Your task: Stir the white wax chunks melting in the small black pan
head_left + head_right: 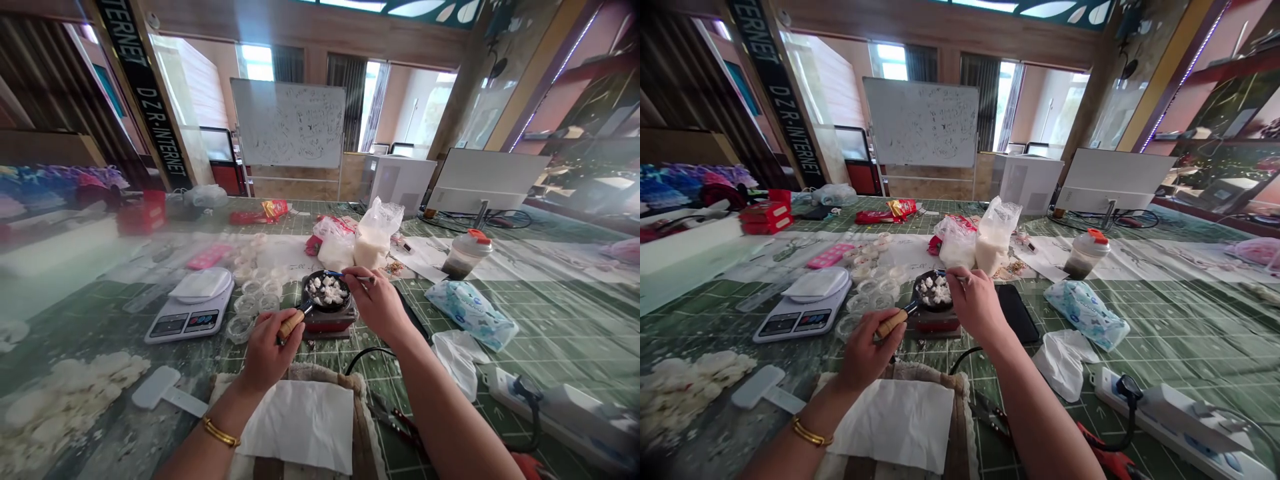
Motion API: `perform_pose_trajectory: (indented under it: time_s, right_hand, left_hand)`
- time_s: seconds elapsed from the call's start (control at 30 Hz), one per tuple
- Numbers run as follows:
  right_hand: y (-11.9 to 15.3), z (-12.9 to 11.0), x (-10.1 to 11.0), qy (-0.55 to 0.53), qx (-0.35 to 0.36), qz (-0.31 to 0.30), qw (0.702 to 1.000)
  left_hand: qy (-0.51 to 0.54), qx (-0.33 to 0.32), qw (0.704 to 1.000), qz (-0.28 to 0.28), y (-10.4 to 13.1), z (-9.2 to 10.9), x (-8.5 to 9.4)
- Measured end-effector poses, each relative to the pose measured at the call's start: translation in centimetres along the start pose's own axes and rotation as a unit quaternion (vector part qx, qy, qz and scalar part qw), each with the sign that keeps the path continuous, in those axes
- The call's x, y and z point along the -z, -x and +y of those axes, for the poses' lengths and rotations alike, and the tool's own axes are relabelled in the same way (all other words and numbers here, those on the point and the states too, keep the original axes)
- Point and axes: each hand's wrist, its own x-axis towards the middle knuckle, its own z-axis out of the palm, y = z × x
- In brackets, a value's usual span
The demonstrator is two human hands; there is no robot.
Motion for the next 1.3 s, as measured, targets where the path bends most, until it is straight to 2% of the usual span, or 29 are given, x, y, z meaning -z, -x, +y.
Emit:
perform_pose_trajectory:
  time_s: [0.13,0.3,0.4,0.67,0.77,0.9,0.97,1.3]
  right_hand:
    - [-0.4,0.5,-0.6,0.009,0.007,-0.037,0.999]
    - [-0.8,1.4,-0.3,0.028,-0.024,0.011,0.999]
    - [-0.8,1.7,-0.4,0.03,-0.029,0.003,0.999]
    - [-0.7,1.8,-1.0,0.003,-0.038,-0.003,0.999]
    - [-0.7,1.6,-0.4,-0.006,-0.039,-0.021,0.999]
    - [-0.3,1.1,1.4,-0.016,-0.044,-0.011,0.999]
    - [-0.2,0.8,2.0,-0.033,-0.044,-0.033,0.998]
    - [0.4,0.3,2.1,-0.063,-0.052,-0.05,0.995]
  left_hand:
    - [-0.005,0.003,1.0,-0.001,0.1,-0.3,-0.1]
    - [0.002,0.015,1.0,0.0,0.2,-0.5,-0.2]
    - [0.005,0.028,1.0,-0.005,0.3,-0.7,-0.3]
    - [0.041,0.141,0.989,-0.015,0.4,-0.9,-0.4]
    - [0.054,0.156,0.986,-0.019,0.4,-0.9,-0.4]
    - [0.062,0.161,0.985,-0.021,0.4,-0.9,-0.4]
    - [0.063,0.158,0.985,-0.019,0.5,-0.9,-0.4]
    - [0.086,0.17,0.982,-0.015,0.5,-0.9,-0.5]
